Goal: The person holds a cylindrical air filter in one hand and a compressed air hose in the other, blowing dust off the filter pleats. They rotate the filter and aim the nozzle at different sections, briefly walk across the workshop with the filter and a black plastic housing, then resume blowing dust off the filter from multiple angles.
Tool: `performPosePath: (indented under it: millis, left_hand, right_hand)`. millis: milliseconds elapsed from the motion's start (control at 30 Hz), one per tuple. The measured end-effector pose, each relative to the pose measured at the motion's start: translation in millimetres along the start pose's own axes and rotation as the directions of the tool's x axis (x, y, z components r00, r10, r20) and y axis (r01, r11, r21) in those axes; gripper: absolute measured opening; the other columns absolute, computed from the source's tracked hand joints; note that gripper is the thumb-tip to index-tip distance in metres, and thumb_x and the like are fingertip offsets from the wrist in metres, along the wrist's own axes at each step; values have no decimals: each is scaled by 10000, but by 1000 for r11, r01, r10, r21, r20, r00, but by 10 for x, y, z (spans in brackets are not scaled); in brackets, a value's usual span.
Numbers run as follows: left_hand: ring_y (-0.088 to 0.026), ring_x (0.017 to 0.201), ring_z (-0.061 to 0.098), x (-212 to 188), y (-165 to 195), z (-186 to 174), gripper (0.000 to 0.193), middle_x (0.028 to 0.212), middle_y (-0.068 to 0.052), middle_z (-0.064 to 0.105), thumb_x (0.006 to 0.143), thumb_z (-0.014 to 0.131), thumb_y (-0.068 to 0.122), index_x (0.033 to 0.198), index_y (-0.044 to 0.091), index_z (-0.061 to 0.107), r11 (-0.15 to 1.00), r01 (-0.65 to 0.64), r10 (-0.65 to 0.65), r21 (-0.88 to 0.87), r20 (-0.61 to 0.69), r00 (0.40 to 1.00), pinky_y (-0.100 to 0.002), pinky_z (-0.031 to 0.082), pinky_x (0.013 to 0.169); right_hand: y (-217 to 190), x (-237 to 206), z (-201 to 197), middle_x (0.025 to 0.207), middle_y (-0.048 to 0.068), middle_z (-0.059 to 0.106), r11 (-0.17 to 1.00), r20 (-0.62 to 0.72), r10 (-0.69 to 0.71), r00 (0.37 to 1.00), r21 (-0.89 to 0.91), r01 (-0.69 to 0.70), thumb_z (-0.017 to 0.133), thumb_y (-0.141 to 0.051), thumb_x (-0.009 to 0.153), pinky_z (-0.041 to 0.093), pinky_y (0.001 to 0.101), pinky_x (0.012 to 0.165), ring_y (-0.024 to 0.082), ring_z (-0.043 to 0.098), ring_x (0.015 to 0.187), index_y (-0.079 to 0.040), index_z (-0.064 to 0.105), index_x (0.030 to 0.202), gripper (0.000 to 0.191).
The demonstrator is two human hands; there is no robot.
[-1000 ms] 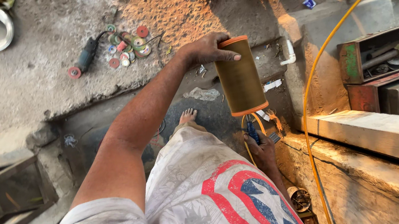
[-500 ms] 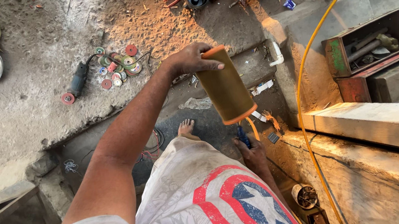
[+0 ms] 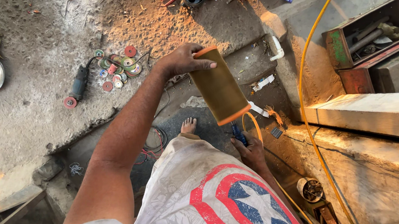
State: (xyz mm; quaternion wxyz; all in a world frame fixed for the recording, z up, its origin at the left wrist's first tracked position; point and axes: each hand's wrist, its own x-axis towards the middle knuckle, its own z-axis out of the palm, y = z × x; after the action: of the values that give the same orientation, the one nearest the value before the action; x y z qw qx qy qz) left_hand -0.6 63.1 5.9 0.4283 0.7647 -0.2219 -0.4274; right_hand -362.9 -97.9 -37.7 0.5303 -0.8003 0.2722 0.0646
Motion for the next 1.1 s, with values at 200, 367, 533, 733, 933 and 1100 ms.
performPosePath:
  millis: [200, 367, 533, 733, 933, 1100]
  left_hand:
    - [-331, 1219, 639, -32, -35, -36, 883, 1247, -184, 687, 685, 825, 639, 1319, 52, 642, 996, -85, 85, -40, -7, 996, -501, 499, 1044]
    - [-342, 1217, 641, -59, -51, -51, 889, 1242, -190, 684, 681, 811, 643, 1324, 55, 636, 996, -38, 37, -81, -13, 999, -513, 505, 1052]
    - [-326, 1155, 689, -74, -48, -68, 900, 1187, -198, 712, 668, 802, 648, 1312, 45, 623, 994, -5, 5, -111, -7, 1000, -495, 547, 1021]
    - [-308, 1124, 707, -101, -31, -123, 873, 1159, -188, 721, 710, 751, 669, 1312, 47, 636, 995, 13, -16, -95, -31, 999, -488, 571, 985]
    - [-304, 1137, 700, -127, -18, -138, 870, 1169, -187, 720, 704, 778, 655, 1308, 47, 633, 994, -14, 10, -111, -35, 999, -478, 564, 995]
    - [-301, 1136, 699, -129, -10, -135, 849, 1185, -184, 720, 712, 770, 644, 1309, 54, 644, 994, 15, -19, -110, -37, 999, -475, 560, 993]
  right_hand:
    - [-21, -13, 14, 640, 8, 548, 999, -9, 36, 999, 41, -35, 750, -311, 912, 408, 324, 546, 104, 474, 613, -38, 635, 810, 314]
    - [3, -40, 37, 651, 5, 560, 1000, -24, 27, 999, -2, -27, 750, -334, 899, 425, 317, 562, 101, 493, 632, -49, 648, 838, 309]
    - [-5, -55, 78, 671, 16, 562, 999, 10, 35, 999, -1, -35, 751, -348, 902, 432, 320, 571, 109, 502, 640, -40, 647, 843, 330]
    - [-50, -62, 74, 654, 26, 563, 1000, 17, 25, 1000, 7, -25, 758, -339, 890, 426, 333, 559, 108, 493, 625, -44, 638, 829, 324]
    - [-66, -76, 61, 635, 21, 529, 999, 35, 22, 999, -31, -21, 756, -337, 903, 409, 339, 540, 114, 476, 604, -45, 634, 813, 329]
    - [-62, -75, 71, 638, 9, 529, 999, 18, 50, 999, -8, -49, 761, -338, 891, 414, 337, 538, 115, 476, 606, -52, 642, 817, 318]
